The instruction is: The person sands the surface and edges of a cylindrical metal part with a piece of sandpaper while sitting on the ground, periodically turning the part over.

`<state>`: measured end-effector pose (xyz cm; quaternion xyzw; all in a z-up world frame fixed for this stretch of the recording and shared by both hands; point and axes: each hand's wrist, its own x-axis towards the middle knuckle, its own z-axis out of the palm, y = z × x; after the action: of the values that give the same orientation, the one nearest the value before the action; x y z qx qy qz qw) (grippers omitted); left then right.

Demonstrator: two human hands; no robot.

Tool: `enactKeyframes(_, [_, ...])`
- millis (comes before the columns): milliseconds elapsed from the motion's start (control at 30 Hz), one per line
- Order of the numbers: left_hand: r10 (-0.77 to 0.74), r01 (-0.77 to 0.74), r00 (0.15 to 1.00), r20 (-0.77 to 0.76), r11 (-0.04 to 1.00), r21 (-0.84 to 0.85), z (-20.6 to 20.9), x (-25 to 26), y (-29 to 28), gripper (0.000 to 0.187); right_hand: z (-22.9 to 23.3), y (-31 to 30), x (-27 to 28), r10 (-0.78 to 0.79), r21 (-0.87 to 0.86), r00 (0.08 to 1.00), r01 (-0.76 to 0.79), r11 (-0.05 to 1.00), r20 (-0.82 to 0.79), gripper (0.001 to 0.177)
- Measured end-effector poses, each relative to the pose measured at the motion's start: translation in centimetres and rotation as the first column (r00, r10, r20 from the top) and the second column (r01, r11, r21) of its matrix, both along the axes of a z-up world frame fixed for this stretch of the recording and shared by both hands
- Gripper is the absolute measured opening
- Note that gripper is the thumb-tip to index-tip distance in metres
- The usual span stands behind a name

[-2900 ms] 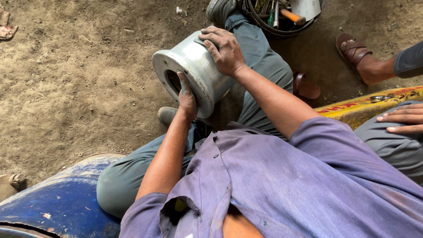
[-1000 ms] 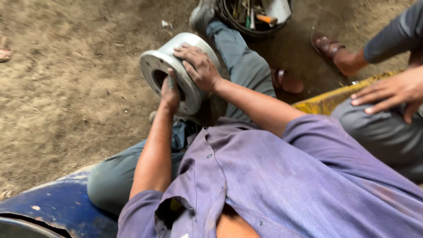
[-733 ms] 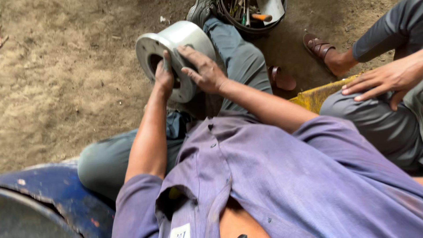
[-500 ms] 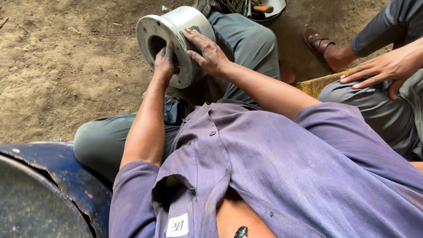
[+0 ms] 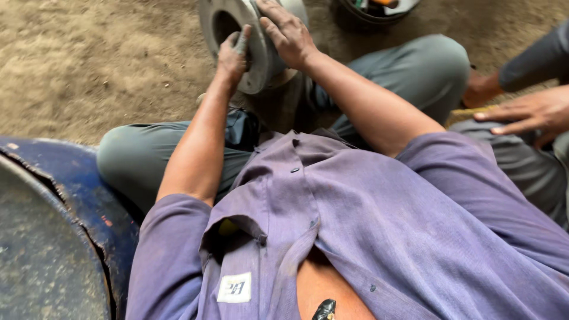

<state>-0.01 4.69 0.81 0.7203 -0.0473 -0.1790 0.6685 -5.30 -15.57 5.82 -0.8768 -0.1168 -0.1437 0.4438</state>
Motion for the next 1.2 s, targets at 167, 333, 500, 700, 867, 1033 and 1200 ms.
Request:
enactKeyframes(167, [-0.017,0.022,0.993,0.114,0.999,-0.039,-0.6,0.3,-0.4,0.052,-0.6,1.0,-0.1,-0.012,0.058,0.988,0.003,0.998,0.157,0.047])
enactKeyframes(333, [-0.158,0.161,0.986,-0.048,0.986,0.051,1.1,0.3,-0.2,0.054,-0.8,-1.0,0.5,-0.042,-0.013,0.992,0.044,0.999,0.120,0.046])
enactKeyframes(500, [-0.194,0.157,0.971,-0.142,0.959,-0.235,3.5,-0.1,0.0,0.063,-1.9,-5.2,6.6,-0.245,-0.141,0.969,0.241,0.960,-0.011,0.042])
enactKeyframes(700, [-0.279,0.001,0.902,-0.329,0.764,-0.645,3.8,0.4,-1.9,0.075,-1.2,-0.2,3.3,-0.021,-0.073,0.991,0.031,0.997,0.130,0.046])
enactKeyframes(867, [-0.294,-0.041,0.864,-0.409,0.768,-0.639,3.7,0.5,-2.3,0.077,0.3,-6.2,4.9,-0.167,-0.273,0.986,0.160,0.949,-0.005,0.043])
enactKeyframes(1033, [-0.281,-0.047,0.864,-0.418,0.781,-0.622,3.2,0.8,-2.3,0.080,0.0,-3.8,2.7,-0.108,-0.267,0.992,0.123,0.956,0.071,0.041])
enactKeyframes(1200, [-0.199,-0.067,0.871,-0.449,0.858,-0.510,1.9,0.9,-2.0,0.088,-0.3,-5.8,3.9,-0.249,-0.156,0.968,0.244,0.957,-0.014,0.034])
